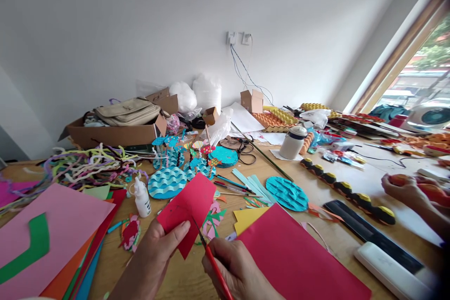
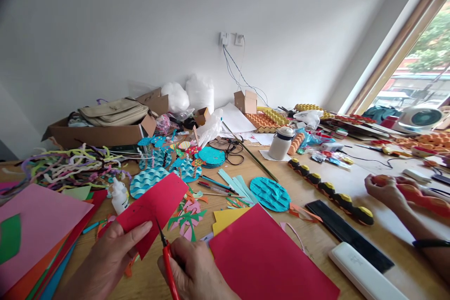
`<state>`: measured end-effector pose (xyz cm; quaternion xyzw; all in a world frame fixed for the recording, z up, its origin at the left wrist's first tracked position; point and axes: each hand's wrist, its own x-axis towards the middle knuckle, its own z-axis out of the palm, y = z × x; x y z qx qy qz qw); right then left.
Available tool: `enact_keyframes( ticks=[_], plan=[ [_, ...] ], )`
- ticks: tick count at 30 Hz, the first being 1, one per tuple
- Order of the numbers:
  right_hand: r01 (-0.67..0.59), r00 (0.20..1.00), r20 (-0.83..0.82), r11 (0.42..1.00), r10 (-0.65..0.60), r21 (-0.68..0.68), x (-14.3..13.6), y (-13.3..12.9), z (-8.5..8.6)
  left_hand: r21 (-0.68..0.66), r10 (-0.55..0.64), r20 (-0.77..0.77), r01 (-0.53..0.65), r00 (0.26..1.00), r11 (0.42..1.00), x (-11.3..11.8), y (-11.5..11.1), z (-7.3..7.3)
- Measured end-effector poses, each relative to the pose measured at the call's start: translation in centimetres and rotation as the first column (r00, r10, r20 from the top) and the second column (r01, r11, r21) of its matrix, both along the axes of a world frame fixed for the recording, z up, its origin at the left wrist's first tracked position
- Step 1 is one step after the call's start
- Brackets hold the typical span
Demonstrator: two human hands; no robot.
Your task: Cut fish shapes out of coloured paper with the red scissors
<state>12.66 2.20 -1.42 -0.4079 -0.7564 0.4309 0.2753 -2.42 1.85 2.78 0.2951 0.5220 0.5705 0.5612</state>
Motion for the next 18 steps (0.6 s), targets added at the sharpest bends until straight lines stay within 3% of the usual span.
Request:
enact_keyframes(
  ticks=[12, 18],
  plan=[
    [-0.031, 0.999, -0.019, 0.998, 0.030, -0.051, 0.12, 0.00, -0.08, 0.045, -0.085, -0.031, 0.087, 0.996, 0.995, 0.10, 0.03, -0.46],
    [-0.009, 1.000, -0.029, 1.000, 0.008, -0.030, 0.10, 0.06, -0.13, -0.032, -0.069, -0.051, 0.067, 0.996, 0.997, 0.05, -0.15, -0.63]
  ],
)
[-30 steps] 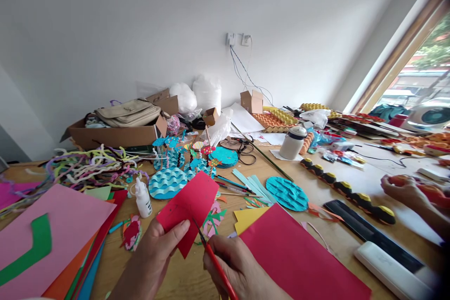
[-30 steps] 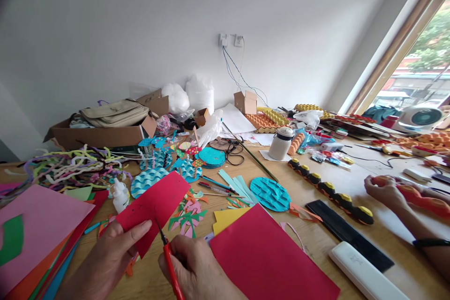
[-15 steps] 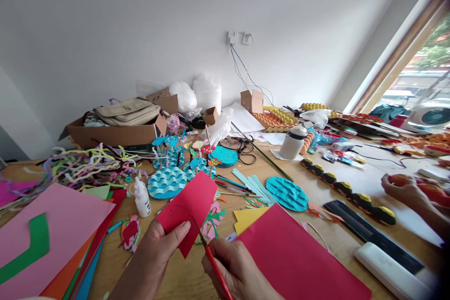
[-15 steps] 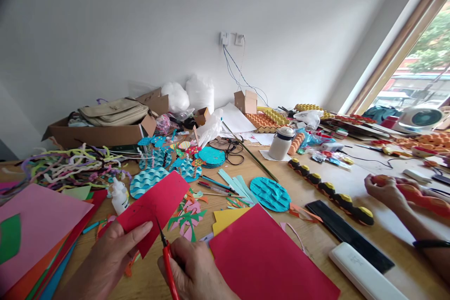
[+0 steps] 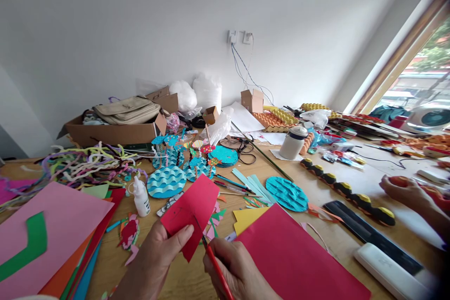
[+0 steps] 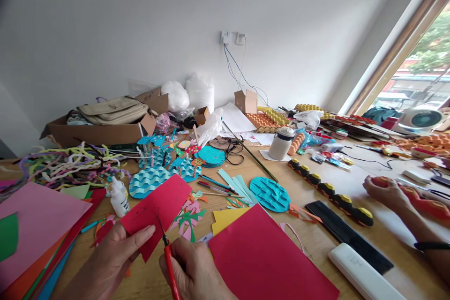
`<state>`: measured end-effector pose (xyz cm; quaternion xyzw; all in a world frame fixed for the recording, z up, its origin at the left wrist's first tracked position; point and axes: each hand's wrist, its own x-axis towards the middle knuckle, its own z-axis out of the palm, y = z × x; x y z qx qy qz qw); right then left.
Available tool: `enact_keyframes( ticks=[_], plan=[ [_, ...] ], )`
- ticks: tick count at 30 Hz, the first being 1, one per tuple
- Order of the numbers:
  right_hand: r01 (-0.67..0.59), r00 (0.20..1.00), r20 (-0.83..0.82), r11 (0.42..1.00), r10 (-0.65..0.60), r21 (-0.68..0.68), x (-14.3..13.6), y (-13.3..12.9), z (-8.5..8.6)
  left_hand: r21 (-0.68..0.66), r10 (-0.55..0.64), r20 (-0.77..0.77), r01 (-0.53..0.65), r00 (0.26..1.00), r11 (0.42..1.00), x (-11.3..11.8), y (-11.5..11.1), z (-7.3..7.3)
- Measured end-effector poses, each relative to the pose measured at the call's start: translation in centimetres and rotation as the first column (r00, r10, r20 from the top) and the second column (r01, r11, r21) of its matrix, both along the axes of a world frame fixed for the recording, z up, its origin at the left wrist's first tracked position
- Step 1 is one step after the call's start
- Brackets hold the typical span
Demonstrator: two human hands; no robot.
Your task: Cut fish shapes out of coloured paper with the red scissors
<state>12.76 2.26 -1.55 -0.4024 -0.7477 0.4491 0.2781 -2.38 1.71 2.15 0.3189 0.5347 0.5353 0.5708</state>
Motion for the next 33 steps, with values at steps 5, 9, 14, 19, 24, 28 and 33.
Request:
enact_keyframes(
  ticks=[5, 9, 14, 19, 24, 28, 33],
  plan=[
    [-0.003, 1.000, 0.026, 0.999, 0.002, 0.038, 0.0, -0.1, 0.3, -0.023, -0.027, 0.045, 0.028, 0.999, 0.999, 0.1, -0.1, -0.1],
    [0.011, 1.000, 0.011, 1.000, -0.011, -0.002, 0.0, -0.1, 0.3, 0.035, -0.010, 0.058, 0.008, 0.998, 0.999, 0.0, 0.1, -0.4],
    [-0.020, 1.000, 0.005, 1.000, 0.020, -0.016, 0.1, -0.1, 0.2, 0.053, -0.013, 0.064, 0.009, 0.998, 0.999, 0.1, 0.3, -0.5],
    [-0.027, 1.000, 0.010, 0.999, 0.028, -0.020, 0.3, -0.1, 0.1, 0.039, -0.014, 0.060, 0.012, 0.998, 0.999, 0.1, 0.1, -0.7],
    [-0.024, 1.000, 0.014, 1.000, 0.024, 0.017, 0.3, -0.1, -0.1, 0.052, -0.018, 0.051, 0.016, 0.999, 0.999, 0.2, 0.2, -0.8],
    [-0.012, 1.000, 0.007, 1.000, 0.012, 0.020, 0.2, -0.1, -0.4, 0.051, -0.034, 0.054, 0.031, 0.998, 0.998, 0.3, 0.3, -0.8],
    [-0.048, 0.999, -0.023, 0.998, 0.047, -0.032, 0.4, -0.1, -0.6, 0.031, -0.086, 0.075, 0.084, 0.993, 0.996, 0.3, 0.3, -0.8]
  ],
)
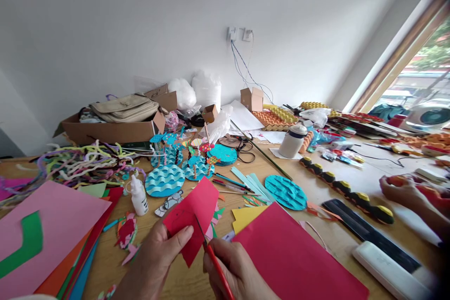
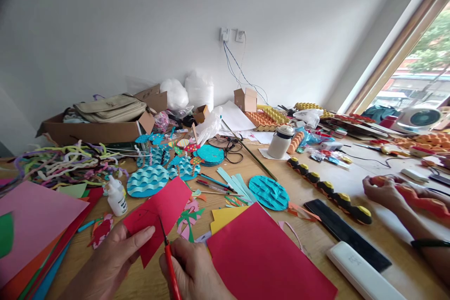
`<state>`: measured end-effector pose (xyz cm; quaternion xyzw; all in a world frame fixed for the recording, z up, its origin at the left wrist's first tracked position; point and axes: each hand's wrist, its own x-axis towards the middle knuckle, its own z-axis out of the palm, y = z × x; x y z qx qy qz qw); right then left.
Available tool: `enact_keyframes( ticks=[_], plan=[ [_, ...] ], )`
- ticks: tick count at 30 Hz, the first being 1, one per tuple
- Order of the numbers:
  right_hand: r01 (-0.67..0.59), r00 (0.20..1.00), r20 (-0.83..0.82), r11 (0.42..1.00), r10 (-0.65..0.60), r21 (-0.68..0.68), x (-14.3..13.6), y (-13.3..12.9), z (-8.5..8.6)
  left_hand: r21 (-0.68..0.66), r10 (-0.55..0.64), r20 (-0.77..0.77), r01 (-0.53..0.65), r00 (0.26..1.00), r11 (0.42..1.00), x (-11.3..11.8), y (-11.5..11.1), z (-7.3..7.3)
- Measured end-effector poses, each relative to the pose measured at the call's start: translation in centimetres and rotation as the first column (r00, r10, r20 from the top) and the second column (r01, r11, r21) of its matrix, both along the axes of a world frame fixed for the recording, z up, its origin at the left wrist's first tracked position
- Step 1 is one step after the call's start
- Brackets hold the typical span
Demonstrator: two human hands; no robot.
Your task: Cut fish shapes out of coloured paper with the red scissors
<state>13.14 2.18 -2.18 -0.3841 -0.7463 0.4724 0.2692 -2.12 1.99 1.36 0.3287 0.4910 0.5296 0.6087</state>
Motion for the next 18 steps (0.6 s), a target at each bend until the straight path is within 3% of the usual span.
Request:
enact_keyframes(
  ticks=[11, 18],
  plan=[
    [-0.027, 0.999, 0.021, 1.000, 0.027, 0.003, 0.70, 0.03, 0.59, -0.040, -0.107, 0.105, 0.111, 0.989, 0.993, -0.12, -0.10, -0.18],
    [-0.017, 0.999, 0.028, 1.000, 0.017, -0.014, 0.87, 0.16, 0.87, -0.069, 0.025, 0.097, -0.018, 0.995, 0.997, -0.24, -0.21, -0.65]
  ],
)
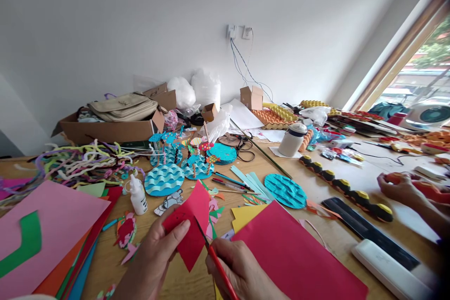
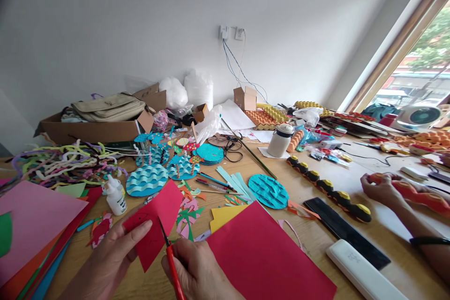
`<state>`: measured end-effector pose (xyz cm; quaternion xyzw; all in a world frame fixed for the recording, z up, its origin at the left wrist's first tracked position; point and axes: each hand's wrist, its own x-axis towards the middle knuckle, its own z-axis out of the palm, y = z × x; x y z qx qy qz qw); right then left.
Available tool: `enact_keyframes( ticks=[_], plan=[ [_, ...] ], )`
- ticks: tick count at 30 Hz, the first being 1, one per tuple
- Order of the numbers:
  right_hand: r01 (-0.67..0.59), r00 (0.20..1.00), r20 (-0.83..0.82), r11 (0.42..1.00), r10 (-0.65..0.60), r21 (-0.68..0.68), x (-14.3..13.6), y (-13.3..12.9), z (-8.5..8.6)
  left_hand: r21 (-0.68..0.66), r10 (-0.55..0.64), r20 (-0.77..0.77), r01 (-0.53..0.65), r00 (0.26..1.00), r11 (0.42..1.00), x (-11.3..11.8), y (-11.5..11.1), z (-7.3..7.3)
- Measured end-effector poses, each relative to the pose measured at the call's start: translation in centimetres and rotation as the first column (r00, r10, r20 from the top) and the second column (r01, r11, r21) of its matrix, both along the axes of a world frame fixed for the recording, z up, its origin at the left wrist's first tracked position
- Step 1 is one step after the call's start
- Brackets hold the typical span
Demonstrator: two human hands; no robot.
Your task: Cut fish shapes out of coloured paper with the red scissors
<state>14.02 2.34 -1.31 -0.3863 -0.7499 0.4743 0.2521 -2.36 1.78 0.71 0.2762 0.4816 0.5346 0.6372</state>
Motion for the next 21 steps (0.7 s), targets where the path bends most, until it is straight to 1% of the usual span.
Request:
enact_keyframes(
  ticks=[4, 6, 7, 9, 11, 13, 17, 21],
  plan=[
    [-0.010, 1.000, -0.002, 0.999, 0.010, -0.049, 0.1, -0.1, 0.4, 0.068, -0.033, -0.027, 0.035, 0.999, 0.997, -0.1, 0.4, -0.3],
    [-0.021, 0.999, -0.028, 0.989, 0.017, -0.147, 0.2, -0.3, 0.7, 0.093, -0.069, -0.032, 0.072, 0.997, 0.993, -0.3, 0.5, -0.4],
    [-0.024, 0.999, -0.043, 0.974, 0.014, -0.224, 0.3, -0.4, 0.9, 0.099, -0.097, -0.027, 0.099, 0.995, 0.990, -0.4, 0.6, -0.3],
    [-0.035, 0.997, -0.072, 0.924, 0.008, -0.382, 0.5, -0.6, 1.2, 0.105, -0.142, -0.008, 0.142, 0.990, 0.984, -0.6, 0.6, 0.0],
    [-0.058, 0.995, -0.104, 0.876, 0.009, -0.478, 0.8, -0.6, 1.6, 0.103, -0.172, 0.017, 0.169, 0.985, 0.980, -0.8, 0.5, 0.3],
    [-0.082, 0.992, -0.124, 0.859, 0.022, -0.506, 1.0, -0.6, 1.9, 0.096, -0.192, 0.050, 0.187, 0.980, 0.978, -1.0, 0.4, 0.5],
    [-0.103, 0.991, -0.131, 0.848, 0.040, -0.520, 1.2, -0.6, 2.1, 0.088, -0.214, 0.118, 0.204, 0.970, 0.975, -1.2, 0.3, 0.2],
    [-0.063, 0.994, -0.112, 0.862, 0.008, -0.503, 1.1, -0.9, 1.5, 0.058, -0.203, 0.161, 0.196, 0.966, 0.979, -1.4, 0.4, 0.0]
  ],
)
